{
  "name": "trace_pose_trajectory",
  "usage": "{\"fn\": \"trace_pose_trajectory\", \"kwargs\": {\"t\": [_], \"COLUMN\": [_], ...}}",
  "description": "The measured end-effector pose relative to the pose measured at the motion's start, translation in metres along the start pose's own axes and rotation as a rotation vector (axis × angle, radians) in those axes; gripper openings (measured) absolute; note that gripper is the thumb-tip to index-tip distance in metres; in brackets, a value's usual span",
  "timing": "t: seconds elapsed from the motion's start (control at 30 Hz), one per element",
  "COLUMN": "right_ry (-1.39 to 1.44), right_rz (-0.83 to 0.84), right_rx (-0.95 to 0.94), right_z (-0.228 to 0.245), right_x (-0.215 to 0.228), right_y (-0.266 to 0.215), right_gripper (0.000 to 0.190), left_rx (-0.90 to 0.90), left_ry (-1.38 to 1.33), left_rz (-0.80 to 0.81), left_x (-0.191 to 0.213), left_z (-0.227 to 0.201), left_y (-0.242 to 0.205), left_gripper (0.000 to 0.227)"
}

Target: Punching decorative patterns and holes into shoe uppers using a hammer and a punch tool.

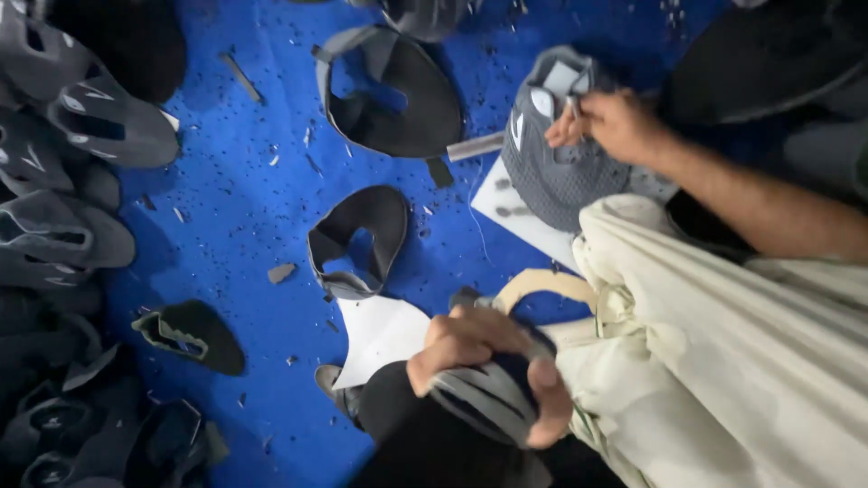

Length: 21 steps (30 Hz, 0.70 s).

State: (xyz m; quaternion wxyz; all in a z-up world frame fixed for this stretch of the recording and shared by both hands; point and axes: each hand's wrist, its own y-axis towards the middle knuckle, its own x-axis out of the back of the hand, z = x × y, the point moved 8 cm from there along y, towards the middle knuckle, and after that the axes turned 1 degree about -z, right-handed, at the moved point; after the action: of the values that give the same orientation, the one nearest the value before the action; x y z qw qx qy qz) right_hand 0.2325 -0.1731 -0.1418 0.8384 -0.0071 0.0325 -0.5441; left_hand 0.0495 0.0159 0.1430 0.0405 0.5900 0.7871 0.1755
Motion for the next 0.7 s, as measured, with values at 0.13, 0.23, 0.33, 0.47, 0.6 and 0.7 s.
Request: {"fn": "trace_pose_trajectory", "kwargs": {"t": [0.13,0.23,0.33,0.47,0.6,0.7], "right_ry": [-0.256,-0.572,-0.185,0.214,-0.052,-0.478], "right_rz": [-0.011,-0.021,-0.139,-0.123,-0.094,-0.118], "right_rx": [0.176,0.240,0.096,-0.163,-0.004,0.224], "right_z": [0.025,-0.008,-0.015,-0.018,0.002,0.023], "right_x": [-0.007,-0.008,0.014,0.015,0.007,0.002], "right_y": [-0.013,-0.029,-0.003,0.014,0.009,-0.013], "right_gripper": [0.014,0.021,0.016,0.016,0.016,0.012], "left_rx": [-0.170,0.450,0.551,0.217,-0.161,0.067], "left_ry": [-0.230,0.531,0.417,0.263,0.063,0.308], "left_rz": [-0.065,0.330,0.228,0.000,-0.159,0.083], "left_x": [-0.027,-0.047,-0.038,-0.020,-0.025,-0.044], "left_z": [0.068,0.160,0.132,0.051,0.041,0.141], "left_y": [-0.009,-0.054,-0.036,-0.001,0.008,-0.033], "left_gripper": [0.042,0.047,0.043,0.052,0.028,0.024]}}
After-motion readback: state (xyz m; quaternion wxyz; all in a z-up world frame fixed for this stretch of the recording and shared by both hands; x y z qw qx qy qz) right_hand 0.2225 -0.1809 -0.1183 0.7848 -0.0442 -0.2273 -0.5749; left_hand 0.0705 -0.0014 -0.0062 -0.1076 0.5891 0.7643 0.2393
